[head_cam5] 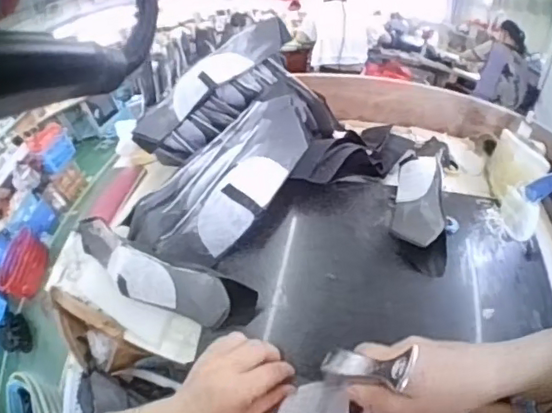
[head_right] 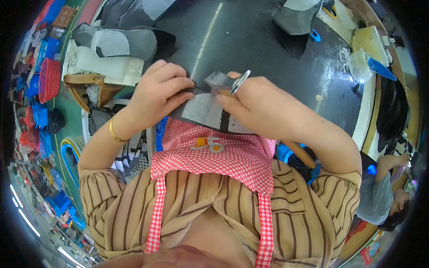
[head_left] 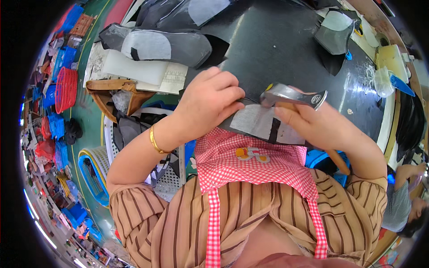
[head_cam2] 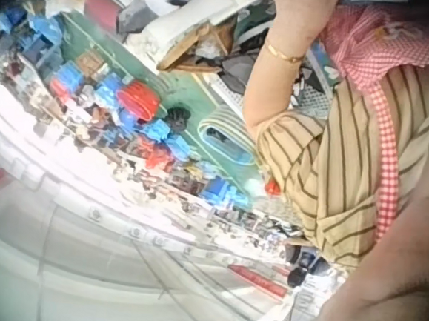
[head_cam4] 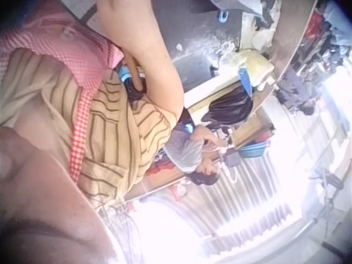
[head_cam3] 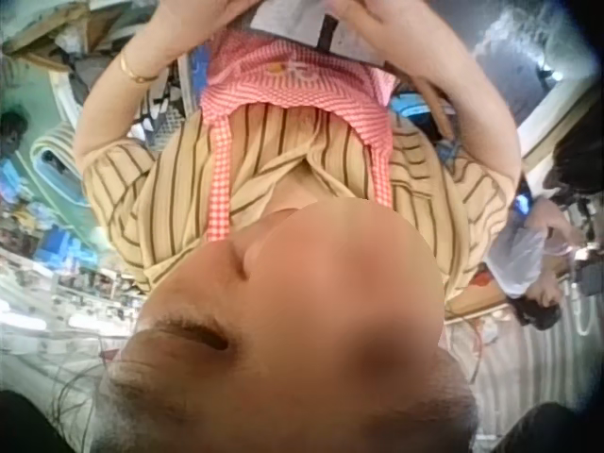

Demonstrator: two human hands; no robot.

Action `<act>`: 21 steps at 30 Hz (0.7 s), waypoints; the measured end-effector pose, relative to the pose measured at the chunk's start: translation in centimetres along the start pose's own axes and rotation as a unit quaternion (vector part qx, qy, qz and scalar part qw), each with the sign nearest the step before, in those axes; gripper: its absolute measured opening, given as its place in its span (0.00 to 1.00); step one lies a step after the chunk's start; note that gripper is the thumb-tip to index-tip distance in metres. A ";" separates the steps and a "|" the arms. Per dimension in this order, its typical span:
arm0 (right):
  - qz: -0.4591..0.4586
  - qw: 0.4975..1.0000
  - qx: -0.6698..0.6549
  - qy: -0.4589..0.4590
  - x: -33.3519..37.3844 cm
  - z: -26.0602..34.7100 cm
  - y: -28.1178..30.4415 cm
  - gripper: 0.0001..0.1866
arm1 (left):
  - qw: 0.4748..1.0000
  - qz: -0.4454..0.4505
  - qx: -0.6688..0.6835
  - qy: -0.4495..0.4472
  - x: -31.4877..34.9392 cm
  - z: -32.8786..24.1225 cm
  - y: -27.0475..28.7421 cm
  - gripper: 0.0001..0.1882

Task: Hammering the edges of shoe upper components on a manufacturing workstation.

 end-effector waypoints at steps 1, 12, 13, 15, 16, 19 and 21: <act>-0.016 1.000 -0.003 0.011 0.0 0.5 0.5 0.15 | 1.000 0.006 -0.011 -0.021 0.2 -0.4 -0.2 0.14; -0.020 0.999 -0.039 0.018 -0.6 1.5 -0.2 0.12 | 0.999 0.003 0.021 -0.026 1.4 0.5 1.0 0.14; -0.064 0.993 -0.074 0.069 -0.1 2.3 0.8 0.12 | 0.999 0.000 0.005 -0.034 1.4 0.1 1.0 0.14; -0.083 0.980 -0.114 0.139 0.4 2.6 0.7 0.11 | 0.999 -0.003 -0.009 -0.045 1.3 -0.3 0.8 0.14; -0.040 0.988 -0.058 0.134 -1.0 2.2 -1.4 0.12 | 0.998 -0.007 -0.020 -0.052 1.4 -0.2 0.8 0.14; -0.079 0.988 -0.026 0.131 -1.2 3.4 0.4 0.12 | 0.997 -0.022 -0.040 -0.065 1.3 0.1 0.8 0.15; -0.085 0.986 -0.136 0.035 -0.6 2.6 1.7 0.12 | 0.996 -0.032 -0.046 -0.072 0.8 0.3 0.5 0.15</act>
Point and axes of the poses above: each hand's wrist, its own x-axis away from the middle knuckle, its own y-axis out of the back of the hand, z = x × y, the point moved 9 cm from there along -x, towards the middle knuckle, and after that the axes turned 12 degrees about -y, right-handed, at the moved point
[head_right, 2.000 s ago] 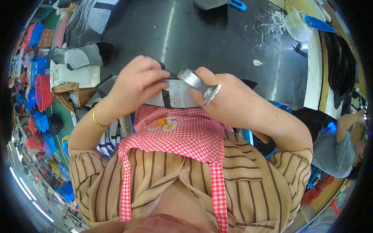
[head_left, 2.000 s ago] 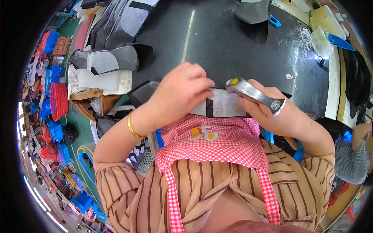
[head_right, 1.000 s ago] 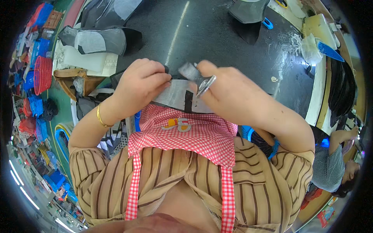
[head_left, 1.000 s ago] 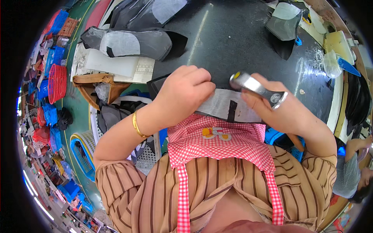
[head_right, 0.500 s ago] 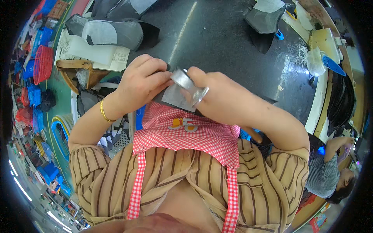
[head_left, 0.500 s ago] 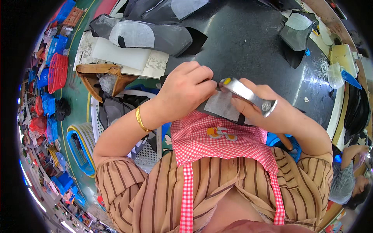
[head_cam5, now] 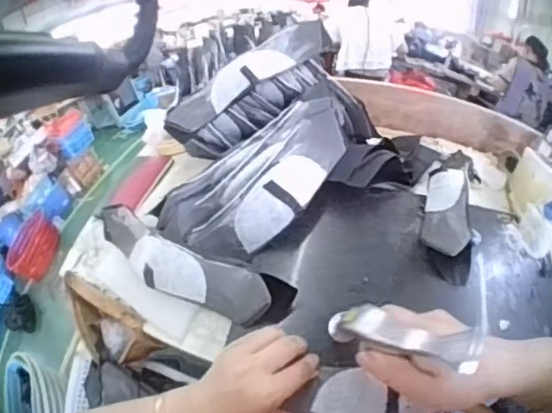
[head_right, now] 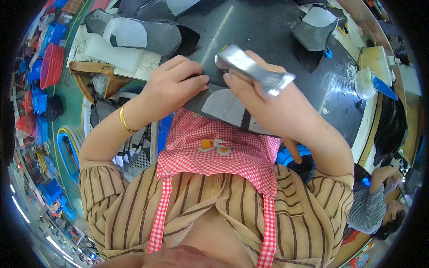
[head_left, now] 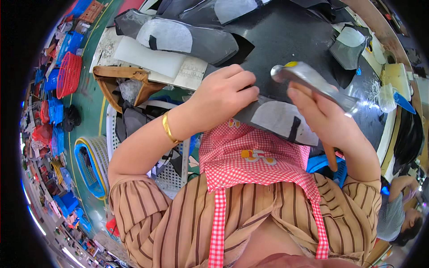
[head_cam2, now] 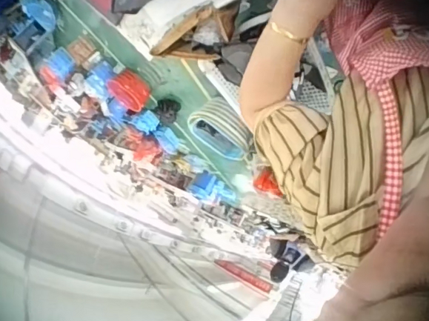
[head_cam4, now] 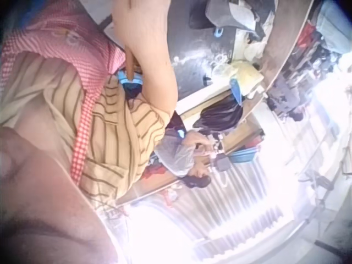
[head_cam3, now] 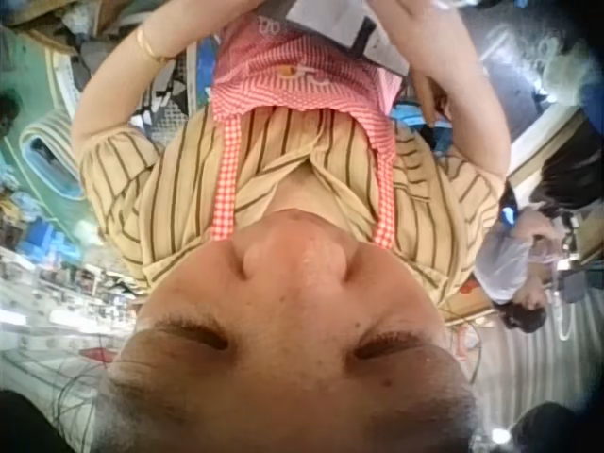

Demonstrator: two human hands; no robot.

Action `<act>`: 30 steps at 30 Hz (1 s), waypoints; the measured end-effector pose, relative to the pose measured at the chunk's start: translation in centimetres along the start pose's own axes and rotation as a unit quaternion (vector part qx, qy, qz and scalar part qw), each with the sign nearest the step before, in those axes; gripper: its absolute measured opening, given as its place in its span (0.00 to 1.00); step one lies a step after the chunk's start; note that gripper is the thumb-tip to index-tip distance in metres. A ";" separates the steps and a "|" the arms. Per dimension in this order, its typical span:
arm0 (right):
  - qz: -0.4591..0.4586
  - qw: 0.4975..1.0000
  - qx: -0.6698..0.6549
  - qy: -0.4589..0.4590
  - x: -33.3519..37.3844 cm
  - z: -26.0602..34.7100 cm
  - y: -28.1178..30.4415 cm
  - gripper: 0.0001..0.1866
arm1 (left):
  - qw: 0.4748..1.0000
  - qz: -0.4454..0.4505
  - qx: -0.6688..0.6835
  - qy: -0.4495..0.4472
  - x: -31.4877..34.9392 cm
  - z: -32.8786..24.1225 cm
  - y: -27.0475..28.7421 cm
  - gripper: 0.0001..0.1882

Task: Hammering the edges of shoe upper components on a manufacturing workstation.

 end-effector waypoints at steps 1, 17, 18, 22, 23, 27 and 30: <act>0.001 1.000 0.002 0.000 -0.2 -0.5 -0.3 0.12 | 1.000 -0.008 0.008 -0.008 -0.3 0.1 -0.2 0.15; 0.097 0.992 0.082 0.013 -2.4 0.3 -2.4 0.15 | 0.998 -0.010 0.048 0.045 2.2 2.7 1.8 0.15; 0.082 0.993 0.081 -0.019 -2.2 -0.2 -2.0 0.14 | 0.999 -0.019 0.035 0.035 2.1 2.4 1.8 0.15; 0.060 0.990 0.102 0.076 -2.7 0.6 -4.0 0.12 | 0.999 -0.030 0.029 0.033 2.0 2.3 2.0 0.15; 0.058 0.990 0.101 0.076 -2.9 0.7 -3.9 0.12 | 0.996 -0.047 0.032 0.065 2.2 2.8 2.3 0.15; 0.101 0.988 0.107 0.042 -3.0 1.4 -3.5 0.12 | 0.994 -0.035 0.046 0.092 3.0 2.9 2.0 0.16; 0.064 0.992 0.060 0.091 -2.3 2.3 -2.9 0.13 | 0.995 -0.050 0.026 0.079 3.1 2.6 2.1 0.15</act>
Point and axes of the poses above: each hand's wrist, its own x-axis away from the middle knuckle, its own y-axis out of the back of the hand, z = x × y, the point moved 9 cm from there along -x, towards the middle knuckle, and after that the axes turned 12 degrees about -y, right-handed, at the moved point
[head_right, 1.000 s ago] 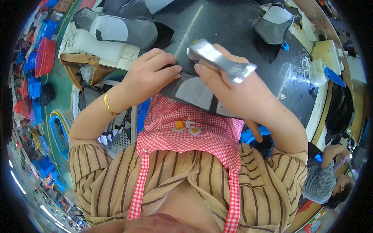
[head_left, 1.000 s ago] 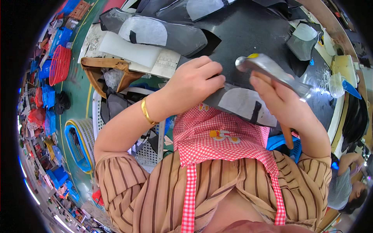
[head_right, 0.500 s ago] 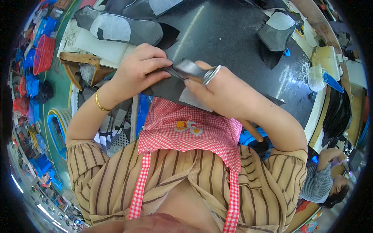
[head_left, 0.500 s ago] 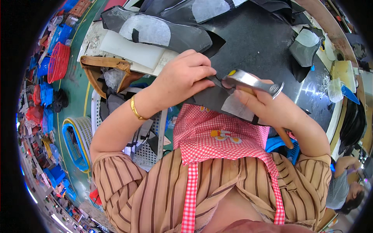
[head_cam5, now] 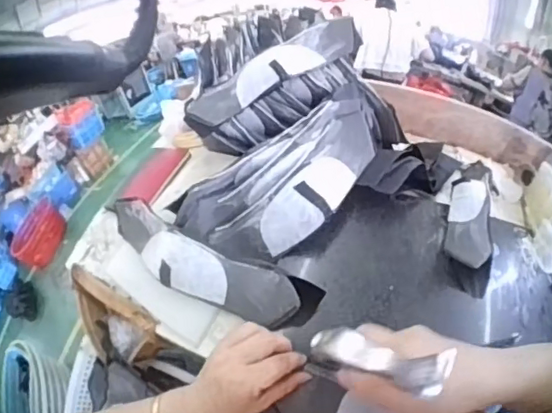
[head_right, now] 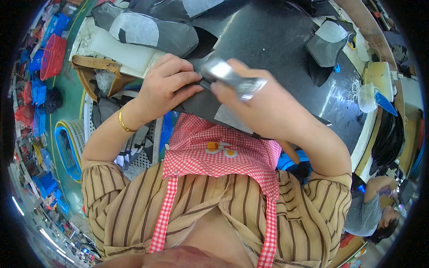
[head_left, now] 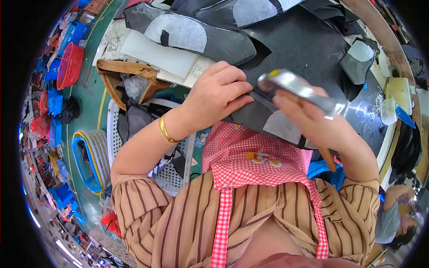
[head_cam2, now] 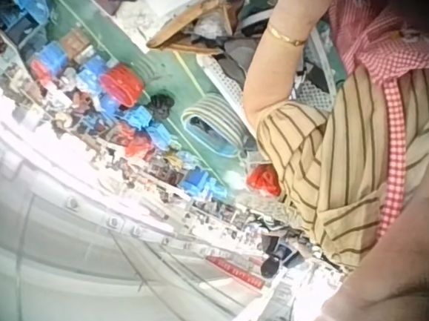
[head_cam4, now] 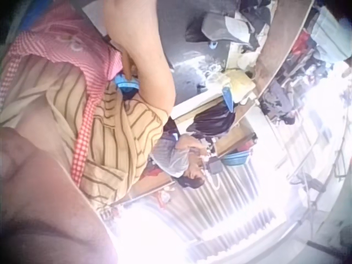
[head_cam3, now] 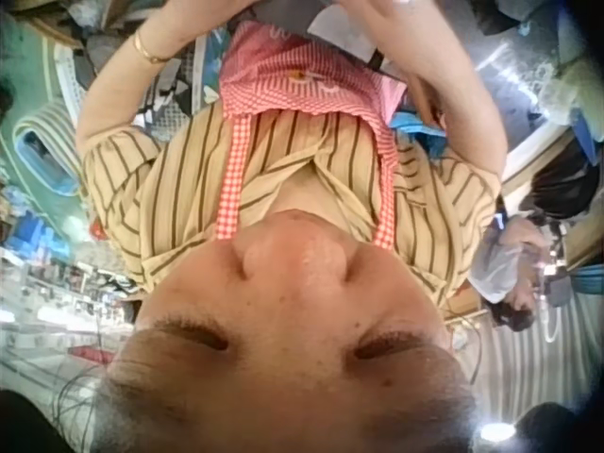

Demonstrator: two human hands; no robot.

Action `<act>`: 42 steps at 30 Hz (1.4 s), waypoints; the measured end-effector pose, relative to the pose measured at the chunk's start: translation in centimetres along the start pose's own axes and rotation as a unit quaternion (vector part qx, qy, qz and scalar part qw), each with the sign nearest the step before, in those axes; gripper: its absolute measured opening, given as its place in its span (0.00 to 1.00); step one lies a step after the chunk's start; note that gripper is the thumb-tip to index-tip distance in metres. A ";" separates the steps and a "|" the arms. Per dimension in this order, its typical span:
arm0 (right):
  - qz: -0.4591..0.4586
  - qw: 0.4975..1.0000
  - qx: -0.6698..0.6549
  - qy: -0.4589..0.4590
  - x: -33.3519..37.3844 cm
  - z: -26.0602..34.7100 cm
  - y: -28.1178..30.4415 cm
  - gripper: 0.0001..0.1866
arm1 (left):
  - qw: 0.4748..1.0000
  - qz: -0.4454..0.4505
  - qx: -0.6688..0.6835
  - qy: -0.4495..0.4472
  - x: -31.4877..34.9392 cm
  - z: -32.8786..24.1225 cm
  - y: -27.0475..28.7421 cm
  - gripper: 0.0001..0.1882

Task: Hammering the edges of shoe upper components on a manufacturing workstation.

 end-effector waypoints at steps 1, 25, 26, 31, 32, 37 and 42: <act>0.013 0.999 0.034 -0.024 -1.0 -0.7 -1.2 0.14 | 1.000 0.000 0.001 -0.002 -0.1 -0.2 0.0 0.15; -0.074 0.976 -0.170 -0.114 -0.2 -3.9 -0.1 0.13 | 0.991 -0.010 -0.113 0.074 0.8 -1.1 -1.0 0.16; -0.099 0.971 -0.185 -0.117 0.4 -4.8 1.0 0.11 | 0.990 -0.028 -0.117 0.074 0.7 -1.7 -1.1 0.13; -0.225 0.920 -0.321 -0.018 4.7 -3.5 4.4 0.12 | 0.981 -0.125 0.033 0.146 5.8 -6.4 2.5 0.07; -0.209 0.917 -0.337 0.041 5.6 -3.0 5.2 0.12 | 0.965 -0.153 0.120 0.176 7.6 -7.7 4.3 0.08; -0.191 0.905 -0.361 0.117 8.1 -4.3 8.9 0.13 | 0.837 -0.279 0.071 0.465 25.5 -10.7 16.2 0.07; -0.291 0.888 -0.353 -0.038 7.2 -8.0 9.1 0.15 | 0.751 -0.219 -0.150 0.605 40.7 -10.0 21.3 0.09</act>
Point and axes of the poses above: each hand's wrist, its own x-axis away from the middle knuckle, its own y-axis out of the back of the hand, z = x × y, the point moved 9 cm from there along -x, towards the middle knuckle, and after that the axes turned 12 degrees about -y, right-handed, at the moved point
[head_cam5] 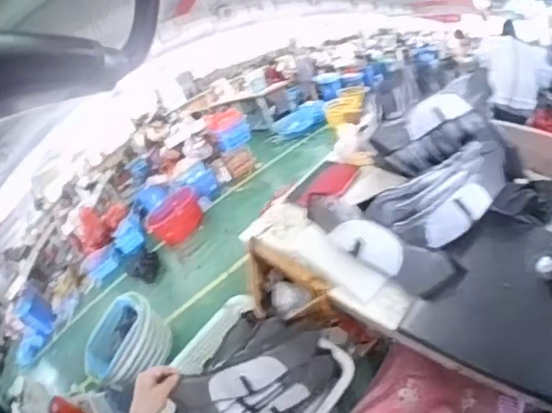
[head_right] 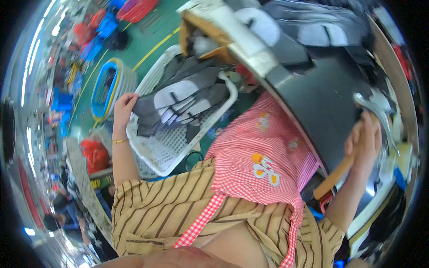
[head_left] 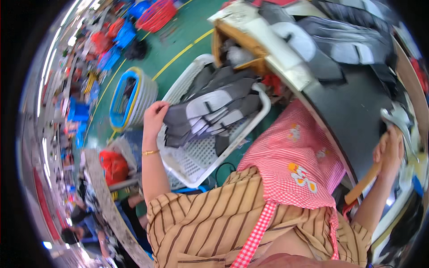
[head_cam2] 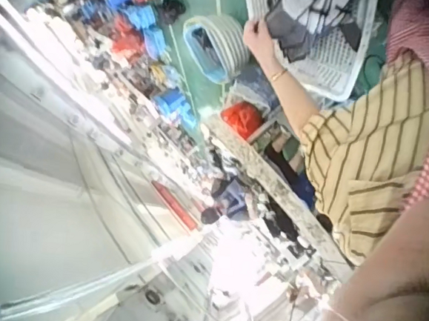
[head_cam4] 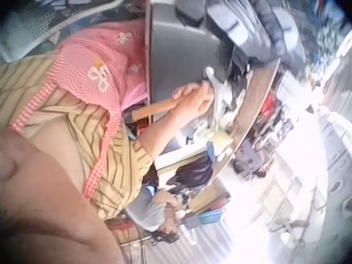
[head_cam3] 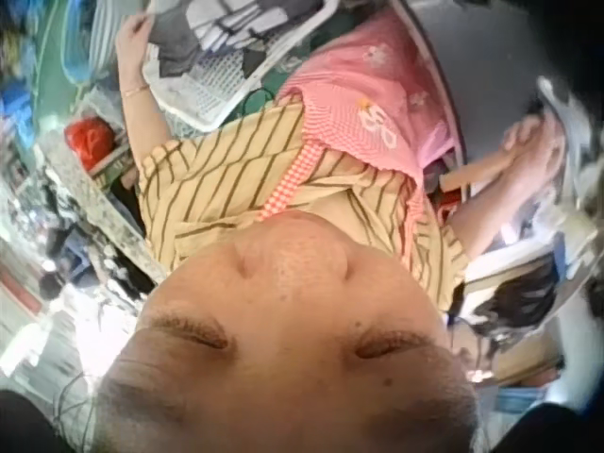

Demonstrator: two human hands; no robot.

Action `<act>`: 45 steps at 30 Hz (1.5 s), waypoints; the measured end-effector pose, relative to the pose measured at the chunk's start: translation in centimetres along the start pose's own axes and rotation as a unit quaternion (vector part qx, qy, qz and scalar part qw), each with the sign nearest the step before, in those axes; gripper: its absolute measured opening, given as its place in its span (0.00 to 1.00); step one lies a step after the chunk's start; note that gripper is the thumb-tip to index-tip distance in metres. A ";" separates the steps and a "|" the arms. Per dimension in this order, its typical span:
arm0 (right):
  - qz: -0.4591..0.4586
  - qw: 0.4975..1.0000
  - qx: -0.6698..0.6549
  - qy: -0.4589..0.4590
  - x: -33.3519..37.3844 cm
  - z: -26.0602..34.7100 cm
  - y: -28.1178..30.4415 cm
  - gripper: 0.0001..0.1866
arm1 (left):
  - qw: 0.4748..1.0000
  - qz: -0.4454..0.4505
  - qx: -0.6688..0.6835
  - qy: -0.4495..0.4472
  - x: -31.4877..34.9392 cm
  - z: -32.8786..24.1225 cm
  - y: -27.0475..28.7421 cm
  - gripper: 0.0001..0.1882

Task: Hammering the edges of shoe upper components on a manufacturing workstation.

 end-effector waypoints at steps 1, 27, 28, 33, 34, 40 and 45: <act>0.001 1.000 0.008 0.005 -0.1 0.1 0.5 0.15 | 0.994 -0.008 -0.103 -0.021 -0.8 0.7 -0.2 0.11; -0.049 0.946 -0.321 -0.024 -1.5 -3.4 15.8 0.09 | 0.647 0.425 0.389 -0.499 -6.8 -68.2 -38.7 0.11; -0.047 0.946 -0.320 -0.029 -1.5 -3.5 15.7 0.09 | 0.600 0.439 0.530 -0.408 -11.1 -67.0 -35.8 0.10; -0.024 0.951 -0.306 -0.038 -2.3 -4.1 14.3 0.10 | 0.545 0.517 0.505 -0.425 -11.0 -63.8 -21.7 0.17; -0.011 0.955 -0.294 -0.031 -2.4 -4.2 13.9 0.11 | 0.584 0.551 0.444 -0.398 -10.6 -62.6 -21.1 0.17; 0.040 0.991 -0.109 -0.069 2.1 -2.8 8.7 0.20 | 0.576 0.648 0.092 -0.490 3.7 -55.5 -34.4 0.18; 0.024 0.958 0.280 -0.049 6.5 -3.5 8.0 0.21 | 0.536 0.685 0.184 -0.458 9.4 -53.6 -40.5 0.14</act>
Point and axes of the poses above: each hand's wrist, its own x-axis away from the middle knuckle, its own y-axis out of the back of the hand, z = x × y, the point moved 9 cm from there along -x, towards the middle knuckle, and after that the axes turned 12 degrees about -y, right-handed, at the moved point
